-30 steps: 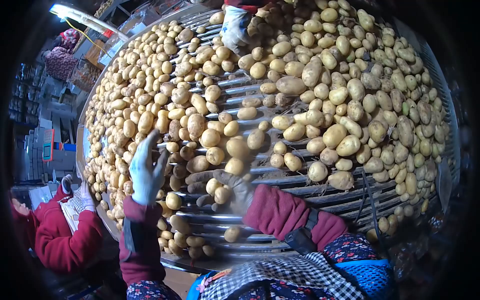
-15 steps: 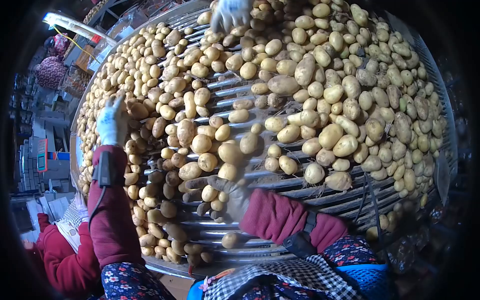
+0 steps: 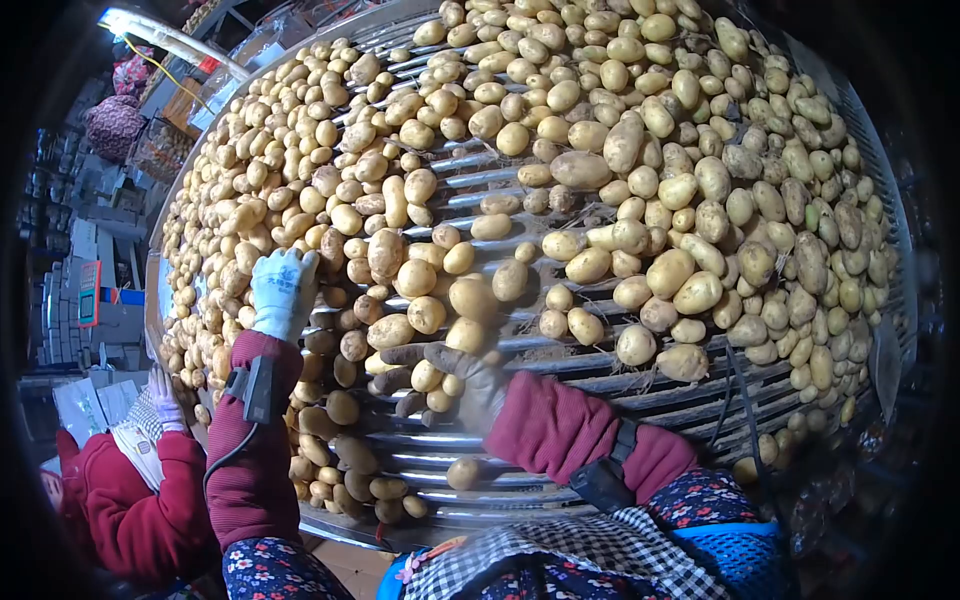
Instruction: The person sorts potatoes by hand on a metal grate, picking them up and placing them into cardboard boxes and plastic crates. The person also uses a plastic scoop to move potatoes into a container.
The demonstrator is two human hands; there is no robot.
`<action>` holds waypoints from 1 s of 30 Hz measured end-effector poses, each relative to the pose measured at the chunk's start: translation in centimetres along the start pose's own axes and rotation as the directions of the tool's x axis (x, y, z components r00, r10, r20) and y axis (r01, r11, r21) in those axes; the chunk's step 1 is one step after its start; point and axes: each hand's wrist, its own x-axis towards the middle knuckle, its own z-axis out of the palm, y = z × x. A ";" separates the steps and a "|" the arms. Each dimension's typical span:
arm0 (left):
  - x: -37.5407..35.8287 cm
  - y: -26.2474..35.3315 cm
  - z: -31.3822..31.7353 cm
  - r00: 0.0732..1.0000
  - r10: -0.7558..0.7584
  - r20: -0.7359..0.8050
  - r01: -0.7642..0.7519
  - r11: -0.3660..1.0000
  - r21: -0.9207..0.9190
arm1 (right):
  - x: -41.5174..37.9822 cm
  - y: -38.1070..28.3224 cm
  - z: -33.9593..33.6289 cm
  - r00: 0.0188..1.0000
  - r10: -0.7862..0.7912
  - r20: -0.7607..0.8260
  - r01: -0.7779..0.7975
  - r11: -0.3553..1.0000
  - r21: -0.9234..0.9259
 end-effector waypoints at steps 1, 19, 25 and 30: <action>-0.3 -0.5 -0.7 1.000 -0.001 -0.002 0.001 1.000 0.003 | -0.1 -0.1 0.9 0.998 -0.014 -0.054 0.015 1.000 0.006; -1.7 -3.2 1.5 0.999 0.032 0.013 -0.031 0.998 -0.057 | -0.7 -0.3 2.2 0.979 -0.013 -0.201 0.020 0.999 0.028; -2.7 -4.2 2.2 0.982 -0.034 -0.183 0.007 0.989 -0.147 | -0.6 -0.1 1.9 0.987 0.016 -0.163 -0.001 0.996 0.091; -0.3 -7.3 1.9 0.941 -0.285 -0.181 0.271 0.958 -0.097 | -0.8 -0.5 1.7 0.989 0.003 -0.145 0.003 0.999 0.040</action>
